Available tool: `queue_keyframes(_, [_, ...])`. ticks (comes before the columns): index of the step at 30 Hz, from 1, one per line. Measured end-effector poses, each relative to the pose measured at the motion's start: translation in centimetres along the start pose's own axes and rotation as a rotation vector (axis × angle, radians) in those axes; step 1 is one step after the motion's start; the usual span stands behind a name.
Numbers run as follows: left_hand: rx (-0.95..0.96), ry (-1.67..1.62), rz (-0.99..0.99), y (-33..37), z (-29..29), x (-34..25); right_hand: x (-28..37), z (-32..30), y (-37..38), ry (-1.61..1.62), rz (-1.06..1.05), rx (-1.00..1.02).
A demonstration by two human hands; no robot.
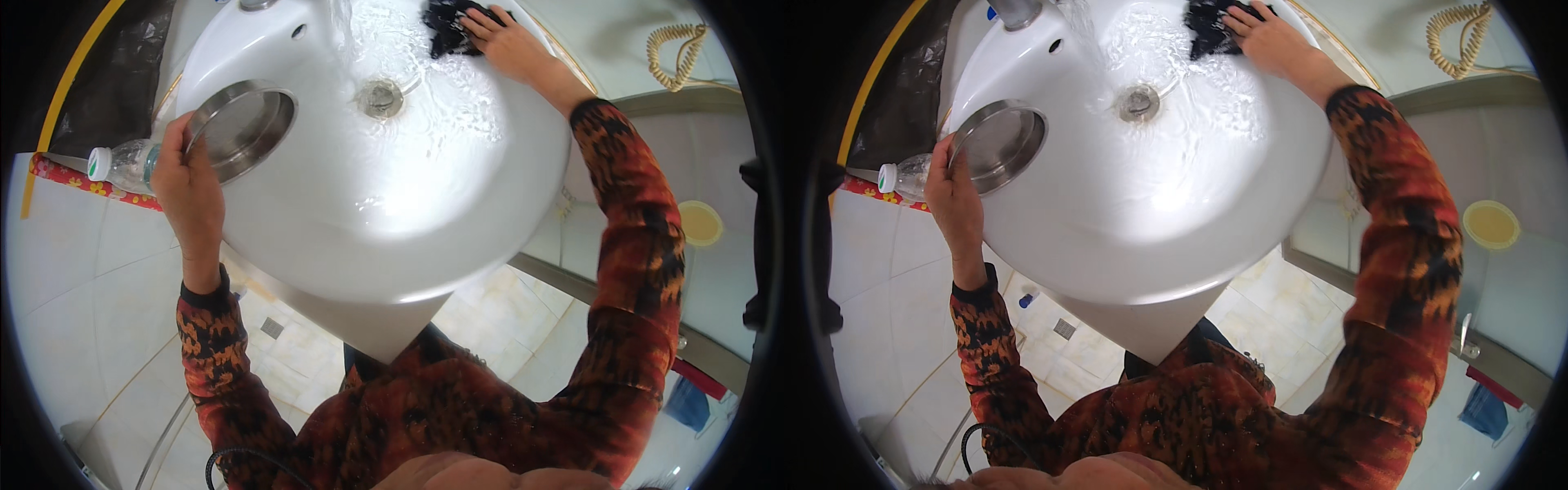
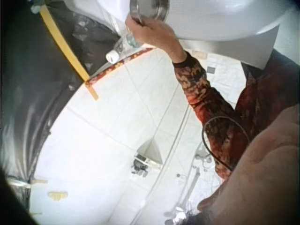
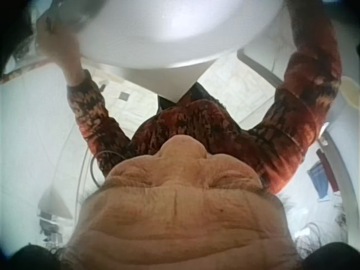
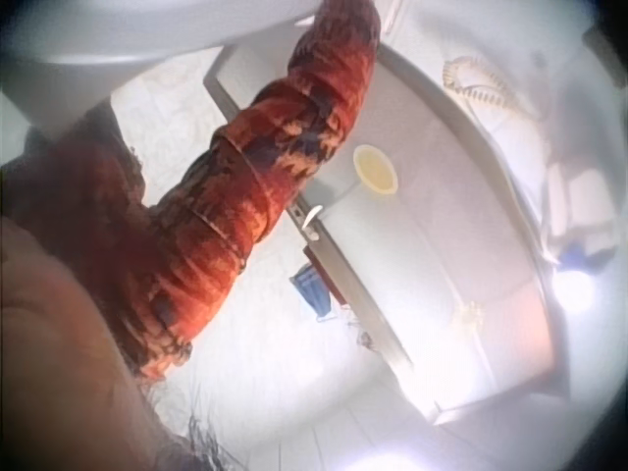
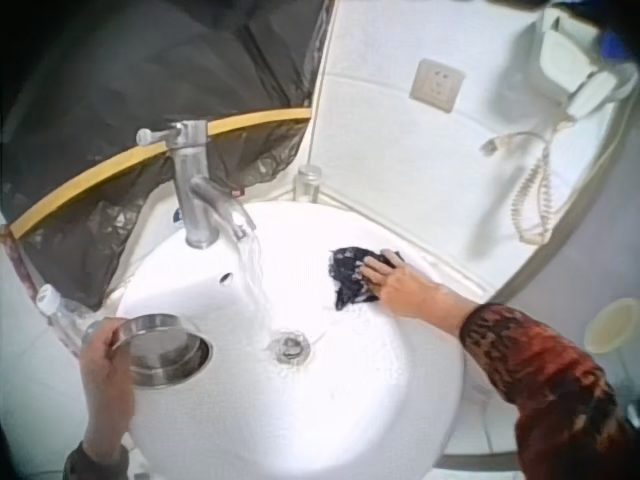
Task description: The person washes a metal lid and a black cloth under running water at a bathroom sink, then places the lid on a wall shelf. They then walk to another room, pick up a cardboard box and a black plastic bag, return to the bathroom, and place items into the bag.
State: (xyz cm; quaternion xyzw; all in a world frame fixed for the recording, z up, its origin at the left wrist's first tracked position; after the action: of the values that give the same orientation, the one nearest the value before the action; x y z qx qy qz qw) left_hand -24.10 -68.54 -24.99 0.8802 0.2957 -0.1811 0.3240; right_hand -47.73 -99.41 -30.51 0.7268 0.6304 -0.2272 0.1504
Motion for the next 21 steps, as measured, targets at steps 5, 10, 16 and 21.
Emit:
queue_keyframes(5, [-0.005, 0.002, 0.026, 0.1, -0.1, -0.1, 2.5, -2.6, -7.3, 0.259, 0.089, 0.218])
queue_keyframes(10, [0.004, -0.025, 0.023, 0.1, 0.0, -0.2, 8.2, -7.5, -11.0, 0.668, 0.156, 0.702])
queue_keyframes(16, [0.042, -0.042, -0.047, 0.2, 0.3, -0.3, 17.0, -13.5, -8.7, 1.476, 0.132, 0.615])
queue_keyframes(21, [0.068, -0.026, -0.039, 0.3, 0.3, -0.1, 19.0, -16.0, -7.7, 1.632, -0.041, 0.301])
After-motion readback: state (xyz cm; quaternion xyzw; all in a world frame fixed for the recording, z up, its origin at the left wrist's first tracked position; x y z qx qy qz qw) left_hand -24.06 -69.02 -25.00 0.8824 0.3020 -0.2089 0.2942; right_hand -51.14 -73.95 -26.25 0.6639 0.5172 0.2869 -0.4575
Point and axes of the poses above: each hand's wrist, its own y-axis towards the middle knuckle, its own z-axis out of the palm, x = y × z, the point moved 4 cm from there along y, towards the middle knuckle, and after that the axes turned 14 degrees about y, right-handed, at the moved point
